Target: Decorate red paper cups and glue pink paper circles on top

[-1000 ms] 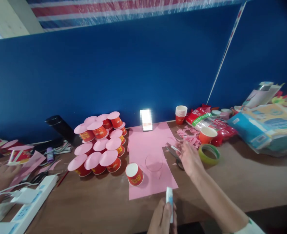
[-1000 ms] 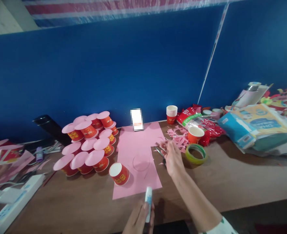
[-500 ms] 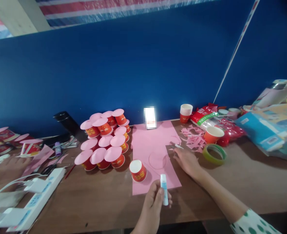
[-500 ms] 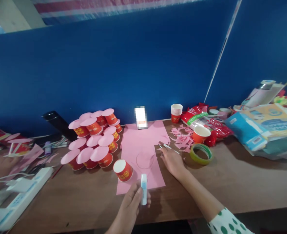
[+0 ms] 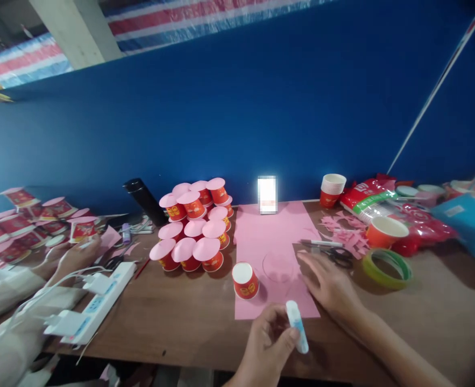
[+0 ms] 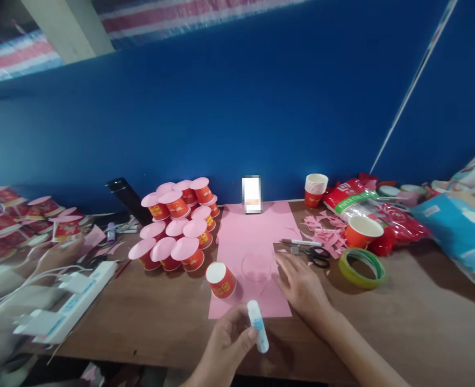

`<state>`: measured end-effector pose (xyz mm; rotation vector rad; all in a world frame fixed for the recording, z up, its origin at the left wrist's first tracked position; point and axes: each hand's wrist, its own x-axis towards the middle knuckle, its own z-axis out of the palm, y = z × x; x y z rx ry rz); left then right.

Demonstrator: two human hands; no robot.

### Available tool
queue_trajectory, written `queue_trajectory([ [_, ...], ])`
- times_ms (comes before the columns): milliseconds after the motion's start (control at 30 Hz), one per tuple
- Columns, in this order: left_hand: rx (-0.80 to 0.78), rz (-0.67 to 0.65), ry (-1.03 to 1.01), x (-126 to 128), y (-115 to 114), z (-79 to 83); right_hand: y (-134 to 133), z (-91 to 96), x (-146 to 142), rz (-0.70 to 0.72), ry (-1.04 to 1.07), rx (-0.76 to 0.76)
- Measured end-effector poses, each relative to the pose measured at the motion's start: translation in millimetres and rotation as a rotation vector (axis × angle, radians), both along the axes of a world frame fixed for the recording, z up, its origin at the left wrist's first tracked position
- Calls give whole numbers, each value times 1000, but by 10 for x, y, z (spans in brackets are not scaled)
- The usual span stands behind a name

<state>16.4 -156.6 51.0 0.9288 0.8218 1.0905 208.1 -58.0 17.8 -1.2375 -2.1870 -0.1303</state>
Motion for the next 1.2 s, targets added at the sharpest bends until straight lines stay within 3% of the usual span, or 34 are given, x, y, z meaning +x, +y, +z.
queue_trajectory([
  [167,-52,93,29,-2,1,21,-464,-67,-191,329,89,199],
  [367,-30,125,34,5,-50,-6,-635,-103,-306,425,160,132],
  [500,-48,132,41,8,-96,-40,-674,-91,-336,470,138,196],
  [667,-68,112,179,-123,-226,-190,-581,-67,-318,360,150,266],
  [767,43,232,447,-365,-229,-220,-378,-25,-302,358,267,239],
  [933,272,467,783,-867,26,-155,5,-3,-273,156,436,143],
  [1033,306,502,817,-1027,198,-170,132,-23,-203,85,454,138],
  [1200,344,480,801,-1047,346,-244,134,-53,51,72,265,130],
])
